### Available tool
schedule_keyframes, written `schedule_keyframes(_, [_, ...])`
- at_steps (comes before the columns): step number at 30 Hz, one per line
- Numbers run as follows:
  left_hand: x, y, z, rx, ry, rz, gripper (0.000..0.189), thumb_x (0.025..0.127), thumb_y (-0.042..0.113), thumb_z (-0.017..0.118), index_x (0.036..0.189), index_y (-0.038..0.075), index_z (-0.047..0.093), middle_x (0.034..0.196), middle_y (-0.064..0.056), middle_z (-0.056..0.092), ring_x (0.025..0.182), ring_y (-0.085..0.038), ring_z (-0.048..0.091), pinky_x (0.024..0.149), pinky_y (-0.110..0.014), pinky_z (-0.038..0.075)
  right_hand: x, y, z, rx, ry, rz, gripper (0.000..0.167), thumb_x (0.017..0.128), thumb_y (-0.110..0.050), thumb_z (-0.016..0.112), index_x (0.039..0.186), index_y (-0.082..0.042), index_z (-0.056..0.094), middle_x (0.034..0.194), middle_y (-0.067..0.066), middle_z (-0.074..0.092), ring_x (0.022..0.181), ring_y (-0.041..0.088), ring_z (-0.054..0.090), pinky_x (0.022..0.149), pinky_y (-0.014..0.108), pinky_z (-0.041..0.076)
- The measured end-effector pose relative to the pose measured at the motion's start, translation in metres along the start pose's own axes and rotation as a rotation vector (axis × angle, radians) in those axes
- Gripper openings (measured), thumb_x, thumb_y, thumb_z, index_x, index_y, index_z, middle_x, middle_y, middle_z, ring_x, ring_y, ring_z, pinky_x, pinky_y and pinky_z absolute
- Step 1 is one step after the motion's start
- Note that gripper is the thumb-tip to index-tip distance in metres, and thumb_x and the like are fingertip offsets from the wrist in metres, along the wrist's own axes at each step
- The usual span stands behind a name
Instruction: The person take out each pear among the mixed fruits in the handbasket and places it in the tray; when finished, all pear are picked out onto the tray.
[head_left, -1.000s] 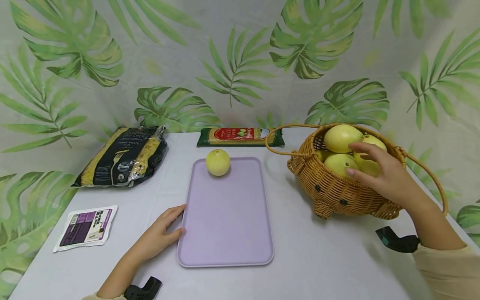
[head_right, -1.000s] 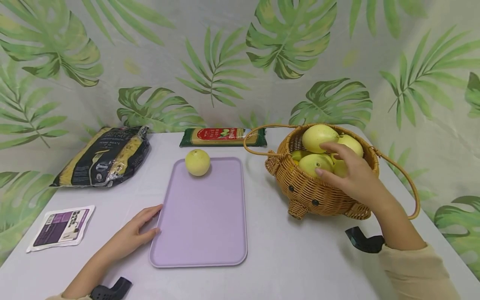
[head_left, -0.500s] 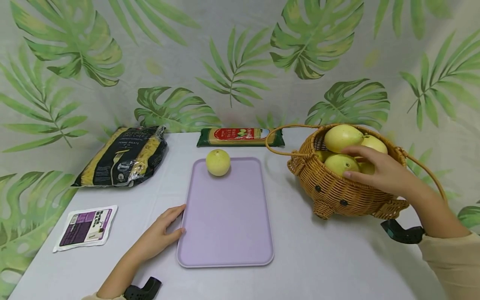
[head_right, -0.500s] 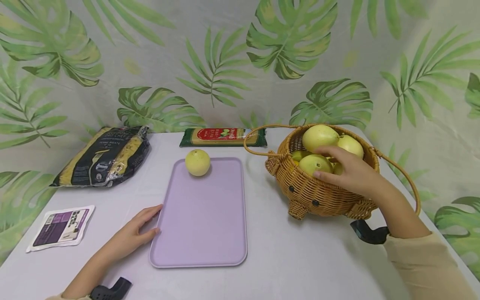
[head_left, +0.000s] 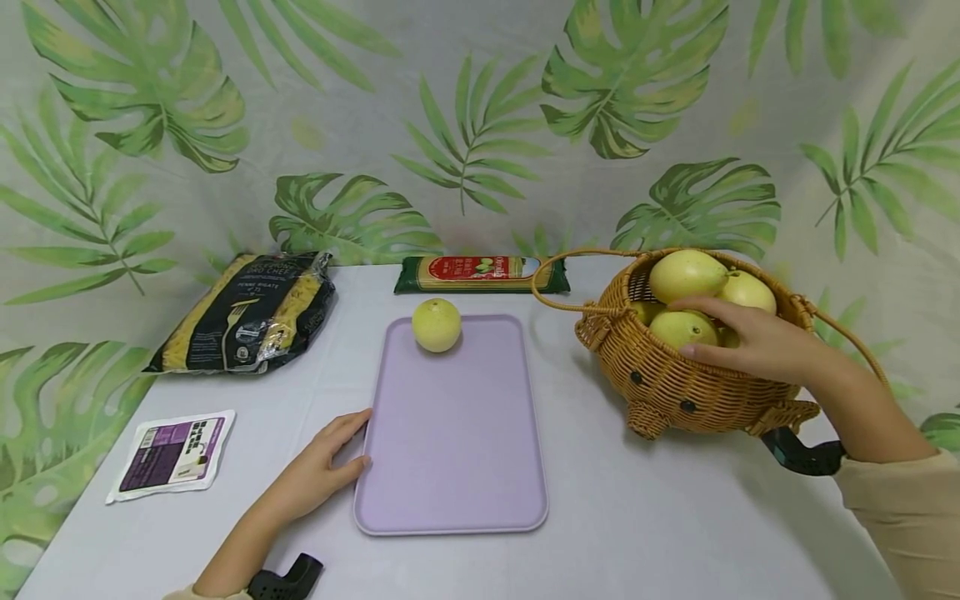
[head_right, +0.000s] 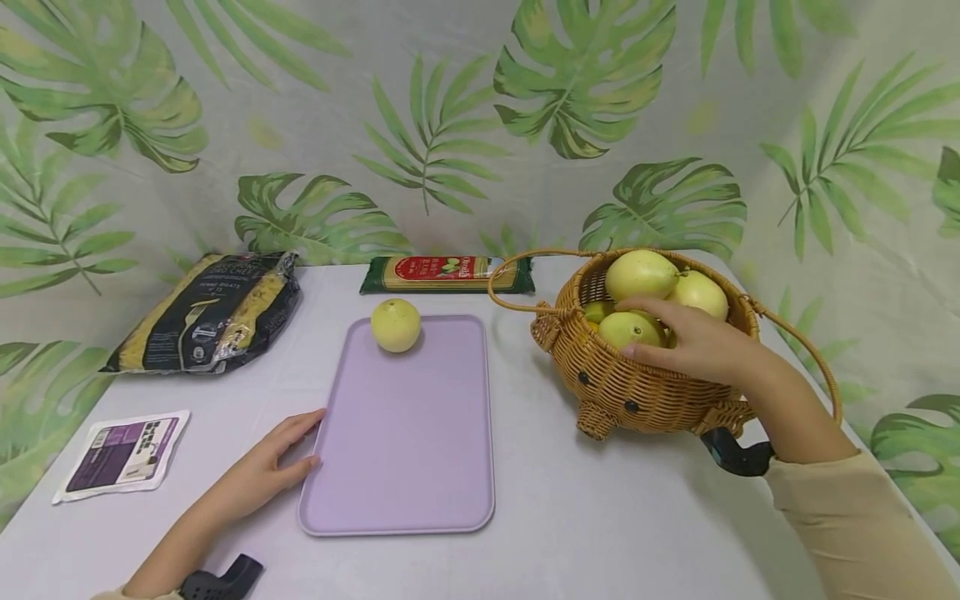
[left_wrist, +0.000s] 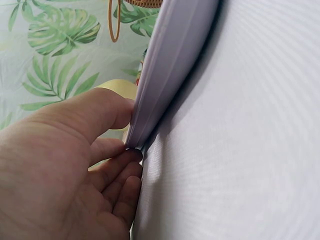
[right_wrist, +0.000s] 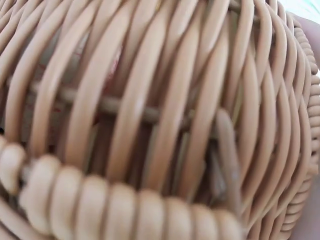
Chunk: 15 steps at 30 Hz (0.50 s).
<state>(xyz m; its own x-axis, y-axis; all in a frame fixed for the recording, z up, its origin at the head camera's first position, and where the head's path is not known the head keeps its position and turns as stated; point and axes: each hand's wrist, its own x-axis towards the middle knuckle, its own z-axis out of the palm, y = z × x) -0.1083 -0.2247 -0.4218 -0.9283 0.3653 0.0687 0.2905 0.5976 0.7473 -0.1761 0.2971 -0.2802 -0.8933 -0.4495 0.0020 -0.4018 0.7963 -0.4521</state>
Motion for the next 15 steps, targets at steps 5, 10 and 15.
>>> schedule_keyframes(5, [-0.0002,0.0001,-0.0002,0.003,0.002,0.000,0.060,0.086,0.020,0.061,0.138,0.007,0.035,0.135,-0.008,0.038,0.128,-0.026,0.028,0.101,-0.048,0.024,0.0013,-0.0003,0.0003,-0.020,-0.025,-0.003,0.055,0.088,-0.032,0.057,0.136,-0.016,0.036,0.119,0.020,0.049,0.105,0.040,0.047,0.077,0.057,0.039])
schedule_keyframes(10, [-0.0001,-0.0003,-0.0004,0.012,0.006,0.005,0.059,0.087,0.020,0.061,0.138,0.006,0.035,0.135,-0.008,0.038,0.127,-0.028,0.028,0.101,-0.048,0.024,0.0024,0.0004,0.0038,0.017,0.042,0.037,0.051,0.086,-0.032,0.061,0.132,-0.019,0.043,0.120,0.016,0.049,0.106,0.037,0.046,0.079,0.056,0.039])
schedule_keyframes(15, [0.0002,-0.0010,0.0001,0.020,0.005,0.012,0.059,0.087,0.020,0.060,0.138,0.006,0.034,0.135,-0.009,0.039,0.127,-0.028,0.029,0.101,-0.048,0.024,0.0019,0.0019,0.0073,0.041,0.116,0.082,0.050,0.082,-0.034,0.065,0.128,-0.022,0.049,0.122,0.017,0.049,0.108,0.038,0.044,0.079,0.056,0.038])
